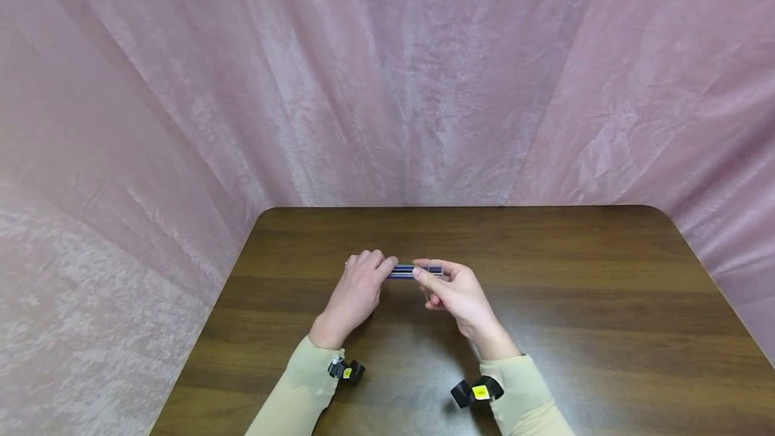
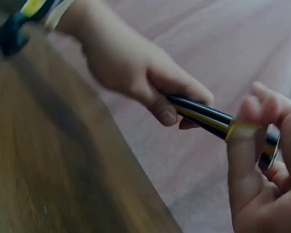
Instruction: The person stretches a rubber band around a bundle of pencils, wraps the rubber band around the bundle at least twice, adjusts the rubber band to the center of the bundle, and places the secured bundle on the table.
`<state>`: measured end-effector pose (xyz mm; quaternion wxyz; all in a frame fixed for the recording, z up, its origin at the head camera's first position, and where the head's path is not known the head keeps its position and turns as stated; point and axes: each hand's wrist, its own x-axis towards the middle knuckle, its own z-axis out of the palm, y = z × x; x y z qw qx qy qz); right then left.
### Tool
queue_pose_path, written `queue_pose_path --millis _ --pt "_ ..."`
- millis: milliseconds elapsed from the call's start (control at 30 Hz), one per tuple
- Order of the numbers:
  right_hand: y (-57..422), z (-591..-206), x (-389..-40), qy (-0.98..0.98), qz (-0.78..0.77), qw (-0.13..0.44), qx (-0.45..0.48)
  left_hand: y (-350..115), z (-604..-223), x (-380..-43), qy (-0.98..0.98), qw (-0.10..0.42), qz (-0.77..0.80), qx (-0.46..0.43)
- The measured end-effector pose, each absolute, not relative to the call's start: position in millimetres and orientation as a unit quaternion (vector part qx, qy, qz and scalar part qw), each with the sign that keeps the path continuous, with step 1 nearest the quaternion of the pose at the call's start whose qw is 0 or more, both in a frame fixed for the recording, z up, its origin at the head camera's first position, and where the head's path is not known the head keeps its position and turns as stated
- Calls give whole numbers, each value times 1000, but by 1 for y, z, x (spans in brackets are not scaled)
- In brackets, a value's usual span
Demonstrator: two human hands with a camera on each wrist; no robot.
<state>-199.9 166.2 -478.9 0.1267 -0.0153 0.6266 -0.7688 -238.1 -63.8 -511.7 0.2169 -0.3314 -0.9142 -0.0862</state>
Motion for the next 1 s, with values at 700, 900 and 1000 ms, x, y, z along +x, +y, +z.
queue_pose_path --millis 700,900,1000 --pt "162 -488 -200 779 -624 57 -15 -61 -517 -237 -913 200 -76 -347" --pt "158 -488 -199 776 -629 40 -7 -63 -515 -238 -915 200 -88 -338" --pt "157 -488 -199 773 -634 27 -15 -64 -514 -238 -919 192 -91 -331"
